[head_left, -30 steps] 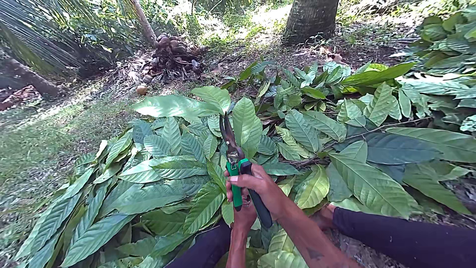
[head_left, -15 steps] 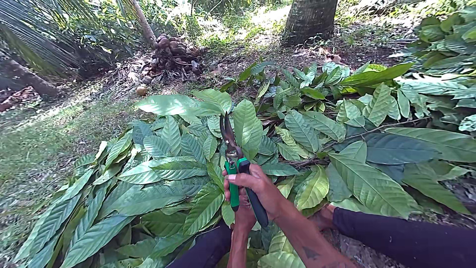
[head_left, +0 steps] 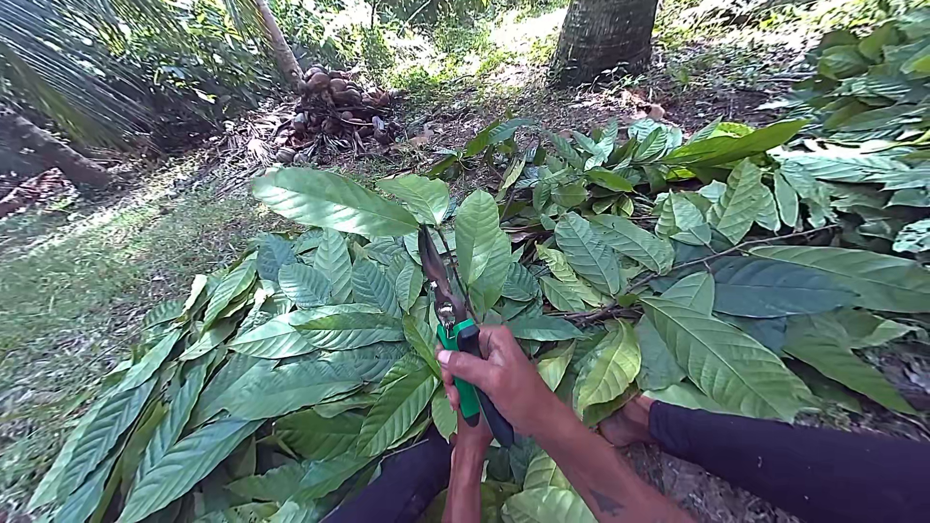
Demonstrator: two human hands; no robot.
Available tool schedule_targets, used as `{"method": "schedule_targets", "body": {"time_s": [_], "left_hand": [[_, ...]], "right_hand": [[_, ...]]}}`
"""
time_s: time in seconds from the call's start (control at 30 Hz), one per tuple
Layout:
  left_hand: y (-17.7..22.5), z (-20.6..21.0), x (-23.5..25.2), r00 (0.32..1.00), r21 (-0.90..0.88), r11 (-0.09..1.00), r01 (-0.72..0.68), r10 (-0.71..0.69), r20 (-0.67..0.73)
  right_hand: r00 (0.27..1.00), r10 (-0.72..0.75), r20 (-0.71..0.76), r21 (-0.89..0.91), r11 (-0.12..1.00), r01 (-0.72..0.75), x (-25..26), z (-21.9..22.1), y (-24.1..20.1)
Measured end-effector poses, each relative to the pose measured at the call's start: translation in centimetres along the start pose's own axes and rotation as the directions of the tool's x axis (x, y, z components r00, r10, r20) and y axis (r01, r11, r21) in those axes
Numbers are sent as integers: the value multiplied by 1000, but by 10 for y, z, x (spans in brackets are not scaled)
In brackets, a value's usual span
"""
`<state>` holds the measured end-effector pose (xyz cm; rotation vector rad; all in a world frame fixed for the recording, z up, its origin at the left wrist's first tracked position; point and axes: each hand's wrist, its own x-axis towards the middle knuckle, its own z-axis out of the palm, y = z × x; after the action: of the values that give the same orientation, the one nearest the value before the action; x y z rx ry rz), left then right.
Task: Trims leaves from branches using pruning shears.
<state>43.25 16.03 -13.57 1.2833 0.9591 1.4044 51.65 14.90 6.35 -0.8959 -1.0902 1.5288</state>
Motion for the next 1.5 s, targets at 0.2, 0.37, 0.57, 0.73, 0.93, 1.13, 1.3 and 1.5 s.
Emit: {"method": "schedule_targets", "body": {"time_s": [0.2,0.37,0.57,0.73,0.93,1.13,1.3,1.5], "left_hand": [[35,1,8,976,-235,948,215,-196,99],[56,-13,14,984,-11,994,-104,105,147],[55,-18,14,977,-9,994,-108,108,182],[60,-20,12,973,14,993,-114,109,203],[60,-16,10,974,26,995,-101,93,205],[59,-16,10,975,18,995,-101,95,202],[56,-19,11,971,4,994,-106,103,216],[59,-19,9,973,30,993,-110,101,208]], "right_hand": [[980,191,47,-574,808,-130,-45,-22,24],[934,269,-237,-542,761,-356,-78,-46,48],[913,348,-212,-458,790,-407,-69,-64,67],[929,332,-163,-417,830,-370,-58,-62,68],[934,320,-159,-410,839,-357,-55,-64,69],[942,278,-189,-366,870,-331,-55,-62,73],[945,215,-245,-349,890,-293,-49,-60,73],[953,184,-242,-493,822,-284,-26,-62,54]]}}
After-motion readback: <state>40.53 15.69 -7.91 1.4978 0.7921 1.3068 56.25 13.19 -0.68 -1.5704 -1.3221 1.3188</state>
